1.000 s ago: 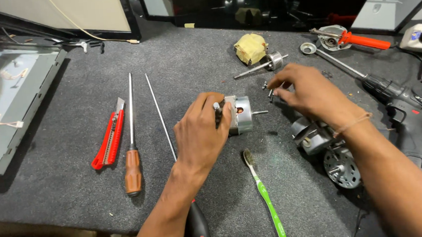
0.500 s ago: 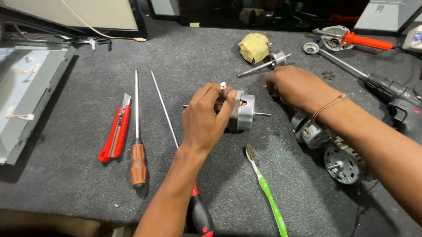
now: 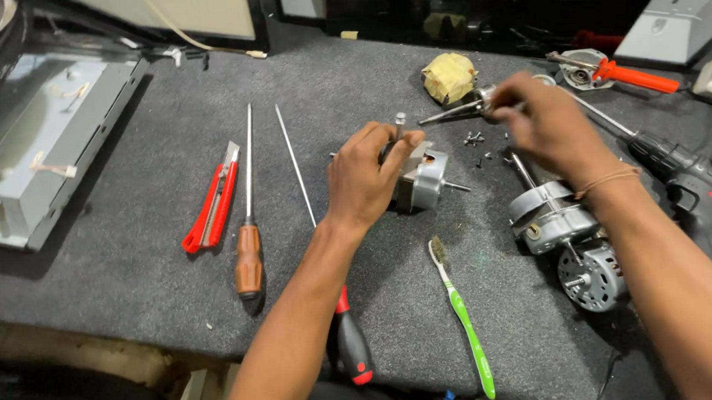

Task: Aligning electric motor housing components and securing them with long screws on a workbench.

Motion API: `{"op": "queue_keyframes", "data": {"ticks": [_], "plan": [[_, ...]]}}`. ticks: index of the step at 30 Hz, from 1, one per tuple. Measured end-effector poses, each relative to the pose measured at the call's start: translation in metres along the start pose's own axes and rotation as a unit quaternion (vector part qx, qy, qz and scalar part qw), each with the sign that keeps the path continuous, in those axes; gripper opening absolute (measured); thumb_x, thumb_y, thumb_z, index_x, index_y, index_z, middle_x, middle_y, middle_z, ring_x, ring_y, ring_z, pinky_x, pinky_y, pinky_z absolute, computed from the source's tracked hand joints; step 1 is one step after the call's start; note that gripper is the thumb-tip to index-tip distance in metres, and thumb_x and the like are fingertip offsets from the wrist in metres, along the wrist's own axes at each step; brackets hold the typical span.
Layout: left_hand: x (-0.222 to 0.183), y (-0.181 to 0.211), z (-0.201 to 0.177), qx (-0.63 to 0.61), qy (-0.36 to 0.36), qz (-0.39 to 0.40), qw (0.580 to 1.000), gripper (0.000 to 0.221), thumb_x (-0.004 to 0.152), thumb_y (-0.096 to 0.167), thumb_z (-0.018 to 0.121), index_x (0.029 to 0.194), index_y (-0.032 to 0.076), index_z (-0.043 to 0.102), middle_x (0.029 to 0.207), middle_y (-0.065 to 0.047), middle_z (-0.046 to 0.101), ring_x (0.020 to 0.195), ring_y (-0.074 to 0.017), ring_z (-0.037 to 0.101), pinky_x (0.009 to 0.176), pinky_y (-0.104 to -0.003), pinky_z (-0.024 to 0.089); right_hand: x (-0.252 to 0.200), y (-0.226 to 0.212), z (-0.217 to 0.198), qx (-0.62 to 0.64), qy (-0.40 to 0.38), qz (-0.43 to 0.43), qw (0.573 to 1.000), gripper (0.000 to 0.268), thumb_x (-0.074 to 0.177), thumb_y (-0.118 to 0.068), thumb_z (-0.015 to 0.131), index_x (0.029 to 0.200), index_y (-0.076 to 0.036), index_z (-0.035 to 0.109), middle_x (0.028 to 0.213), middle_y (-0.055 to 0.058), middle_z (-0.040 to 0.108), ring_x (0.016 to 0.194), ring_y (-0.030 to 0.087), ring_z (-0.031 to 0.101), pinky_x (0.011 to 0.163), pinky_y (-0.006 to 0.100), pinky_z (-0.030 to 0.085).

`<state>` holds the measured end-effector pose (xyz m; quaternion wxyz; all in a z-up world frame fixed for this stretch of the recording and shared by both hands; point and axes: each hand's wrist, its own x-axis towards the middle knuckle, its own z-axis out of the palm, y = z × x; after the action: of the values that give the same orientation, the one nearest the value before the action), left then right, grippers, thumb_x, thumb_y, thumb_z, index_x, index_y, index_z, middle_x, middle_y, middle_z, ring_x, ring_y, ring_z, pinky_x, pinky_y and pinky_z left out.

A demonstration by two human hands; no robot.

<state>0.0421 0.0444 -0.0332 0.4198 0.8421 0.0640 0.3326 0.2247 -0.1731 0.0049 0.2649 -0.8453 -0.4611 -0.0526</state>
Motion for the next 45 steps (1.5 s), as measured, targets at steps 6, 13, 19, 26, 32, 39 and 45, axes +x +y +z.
{"op": "queue_keyframes", "data": {"ticks": [6,13,19,26,32,39,45], "plan": [[-0.006,0.01,-0.009,0.015,-0.006,0.045,0.999,0.034,0.1,0.05,0.061,0.098,0.017,0.069,0.092,-0.005,0.07,0.095,-0.0319,0.072,0.076,-0.047,0.06,-0.016,0.028,0.006,-0.03,0.03,-0.018,0.999,0.052,0.087,-0.008,0.079,0.137,-0.019,0.068,0.095,0.014,0.072,0.094,0.038,0.069,0.085,0.05,0.055],[-0.01,0.017,-0.014,0.017,-0.016,0.035,0.999,0.049,0.105,0.06,0.045,0.102,0.016,0.068,0.096,-0.004,0.07,0.098,-0.0306,0.072,0.078,-0.047,0.06,0.0,0.028,0.014,-0.046,-0.024,-0.059,0.997,0.046,0.084,-0.011,0.079,0.129,-0.021,0.072,0.094,0.018,0.069,0.092,0.04,0.069,0.081,0.053,0.055],[-0.01,0.019,-0.017,0.027,-0.024,0.035,0.999,0.048,0.106,0.058,0.044,0.106,0.016,0.067,0.096,-0.006,0.067,0.098,-0.034,0.071,0.074,-0.053,0.06,-0.001,0.036,0.016,-0.03,-0.117,-0.041,0.992,0.042,0.081,0.0,0.069,0.116,-0.022,0.079,0.097,0.02,0.068,0.095,0.047,0.066,0.089,0.057,0.053],[-0.011,0.016,-0.014,0.045,-0.022,0.041,0.998,0.044,0.106,0.056,0.047,0.103,0.016,0.064,0.097,-0.003,0.066,0.097,-0.0305,0.071,0.072,-0.052,0.061,-0.016,0.045,0.02,-0.095,-0.098,0.108,0.985,0.024,0.094,-0.017,0.069,0.115,-0.026,0.077,0.1,0.013,0.074,0.102,0.038,0.071,0.092,0.053,0.054],[-0.012,0.023,-0.019,0.052,-0.029,0.029,0.998,0.044,0.105,0.056,0.046,0.102,0.015,0.063,0.096,-0.003,0.063,0.095,-0.0315,0.07,0.068,-0.054,0.06,-0.021,-0.028,-0.005,0.083,-0.097,0.176,0.976,0.028,0.095,-0.003,0.06,0.12,-0.009,0.073,0.092,0.019,0.076,0.088,0.035,0.075,0.09,0.051,0.053],[-0.014,0.02,-0.016,0.052,-0.025,0.03,0.998,0.044,0.106,0.056,0.047,0.1,0.015,0.063,0.094,-0.002,0.063,0.092,-0.0298,0.071,0.066,-0.052,0.061,-0.027,0.09,0.03,-0.013,0.016,0.175,0.984,0.025,0.097,-0.024,0.072,0.122,-0.026,0.076,0.094,0.002,0.075,0.096,0.025,0.072,0.084,0.043,0.055],[-0.014,0.018,-0.017,0.054,-0.039,0.03,0.997,0.045,0.106,0.057,0.045,0.099,0.015,0.063,0.095,-0.002,0.062,0.092,-0.0296,0.071,0.065,-0.05,0.061,-0.02,0.023,0.01,-0.034,-0.052,0.121,0.991,0.024,0.094,-0.016,0.068,0.116,-0.011,0.077,0.096,0.015,0.078,0.1,0.042,0.072,0.091,0.056,0.054]]}}
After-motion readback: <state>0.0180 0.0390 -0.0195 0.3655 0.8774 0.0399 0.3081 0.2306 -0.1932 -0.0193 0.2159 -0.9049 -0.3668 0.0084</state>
